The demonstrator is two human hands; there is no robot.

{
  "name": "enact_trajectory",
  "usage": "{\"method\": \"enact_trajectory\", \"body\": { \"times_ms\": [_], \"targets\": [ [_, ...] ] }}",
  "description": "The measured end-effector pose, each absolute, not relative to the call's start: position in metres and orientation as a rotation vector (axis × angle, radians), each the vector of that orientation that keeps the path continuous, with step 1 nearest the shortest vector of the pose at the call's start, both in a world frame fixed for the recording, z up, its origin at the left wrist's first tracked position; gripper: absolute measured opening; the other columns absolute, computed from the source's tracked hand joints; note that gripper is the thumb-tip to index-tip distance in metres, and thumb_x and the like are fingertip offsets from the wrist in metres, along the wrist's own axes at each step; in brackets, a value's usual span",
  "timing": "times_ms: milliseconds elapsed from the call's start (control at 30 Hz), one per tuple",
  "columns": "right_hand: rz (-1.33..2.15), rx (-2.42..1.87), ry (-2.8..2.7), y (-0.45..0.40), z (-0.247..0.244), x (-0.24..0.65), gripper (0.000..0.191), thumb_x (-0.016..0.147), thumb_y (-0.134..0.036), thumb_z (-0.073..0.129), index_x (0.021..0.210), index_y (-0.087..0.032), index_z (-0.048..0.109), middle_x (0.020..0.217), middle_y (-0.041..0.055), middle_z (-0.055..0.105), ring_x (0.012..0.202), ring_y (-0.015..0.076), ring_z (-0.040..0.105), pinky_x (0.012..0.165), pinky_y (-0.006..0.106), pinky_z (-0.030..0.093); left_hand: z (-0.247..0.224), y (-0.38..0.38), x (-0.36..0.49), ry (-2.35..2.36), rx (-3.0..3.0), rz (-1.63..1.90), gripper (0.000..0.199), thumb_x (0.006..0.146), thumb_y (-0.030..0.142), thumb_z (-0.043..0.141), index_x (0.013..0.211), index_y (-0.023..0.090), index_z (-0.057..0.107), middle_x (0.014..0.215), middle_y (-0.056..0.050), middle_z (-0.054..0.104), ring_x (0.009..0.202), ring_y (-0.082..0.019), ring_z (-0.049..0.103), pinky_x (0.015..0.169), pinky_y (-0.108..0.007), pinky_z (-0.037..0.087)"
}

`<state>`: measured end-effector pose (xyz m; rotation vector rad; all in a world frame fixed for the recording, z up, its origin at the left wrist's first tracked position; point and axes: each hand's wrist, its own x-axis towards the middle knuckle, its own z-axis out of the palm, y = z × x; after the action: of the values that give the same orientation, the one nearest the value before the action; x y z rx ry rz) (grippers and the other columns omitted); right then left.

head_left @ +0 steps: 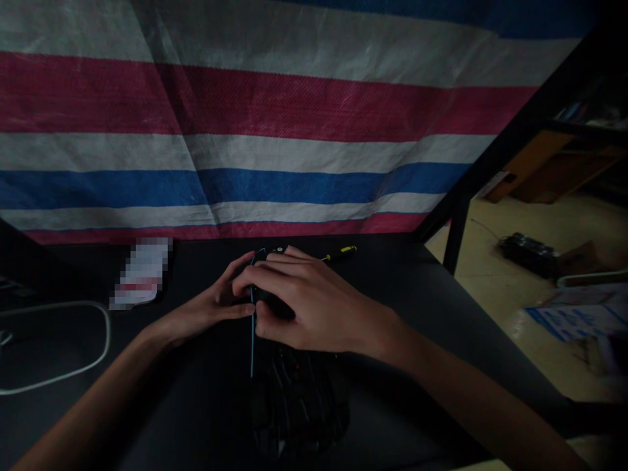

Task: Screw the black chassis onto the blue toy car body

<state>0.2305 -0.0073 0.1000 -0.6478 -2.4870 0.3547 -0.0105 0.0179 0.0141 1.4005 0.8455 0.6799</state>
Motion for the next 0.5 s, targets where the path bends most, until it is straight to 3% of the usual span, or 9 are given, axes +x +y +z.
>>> {"method": "enact_trajectory", "body": {
  "times_ms": [100,300,367,500],
  "targets": [
    [0.272,-0.791,-2.509,-0.0057,0.0992,0.2313,0.024,0.105,-0.034,0.048,0.104,-0.019,0.067,0.083,0.0017,0.070,0.078,0.0164,0.061,0.086,0.033,0.041,0.0151,0.0176,-0.0097,0.821,1.359,0.649,0.096,0.088,0.029,0.079,0.162,0.043,0.019,0.163,-0.008,0.045,0.147,-0.035,0.044,0.120,-0.053,0.037],
    [0.330,-0.642,-2.491,-0.0082,0.1025,0.2290,0.020,0.094,-0.016,0.055,0.113,-0.020,0.060,0.114,0.0049,0.069,0.105,0.0179,0.060,0.101,0.034,0.038,0.0095,0.0206,-0.0107,0.804,1.409,0.676,0.096,0.087,0.027,0.080,0.163,0.041,0.021,0.165,-0.008,0.042,0.153,-0.036,0.033,0.124,-0.050,0.029],
    [0.307,-0.679,-2.495,-0.0107,0.1019,0.2280,0.017,0.093,-0.019,0.057,0.110,-0.020,0.061,0.108,0.0038,0.070,0.101,0.0185,0.061,0.099,0.035,0.039,0.0079,0.0208,-0.0113,0.794,1.406,0.677,0.097,0.087,0.027,0.080,0.162,0.041,0.021,0.167,-0.007,0.039,0.154,-0.036,0.032,0.125,-0.049,0.030],
    [0.247,-0.870,-2.508,-0.0105,0.0984,0.2292,0.019,0.104,-0.030,0.047,0.107,-0.022,0.064,0.085,0.0015,0.069,0.079,0.0175,0.060,0.080,0.032,0.042,0.0060,0.0203,-0.0117,0.812,1.372,0.662,0.095,0.089,0.024,0.077,0.162,0.041,0.019,0.164,-0.009,0.043,0.151,-0.034,0.037,0.123,-0.053,0.031]
  ]
}}
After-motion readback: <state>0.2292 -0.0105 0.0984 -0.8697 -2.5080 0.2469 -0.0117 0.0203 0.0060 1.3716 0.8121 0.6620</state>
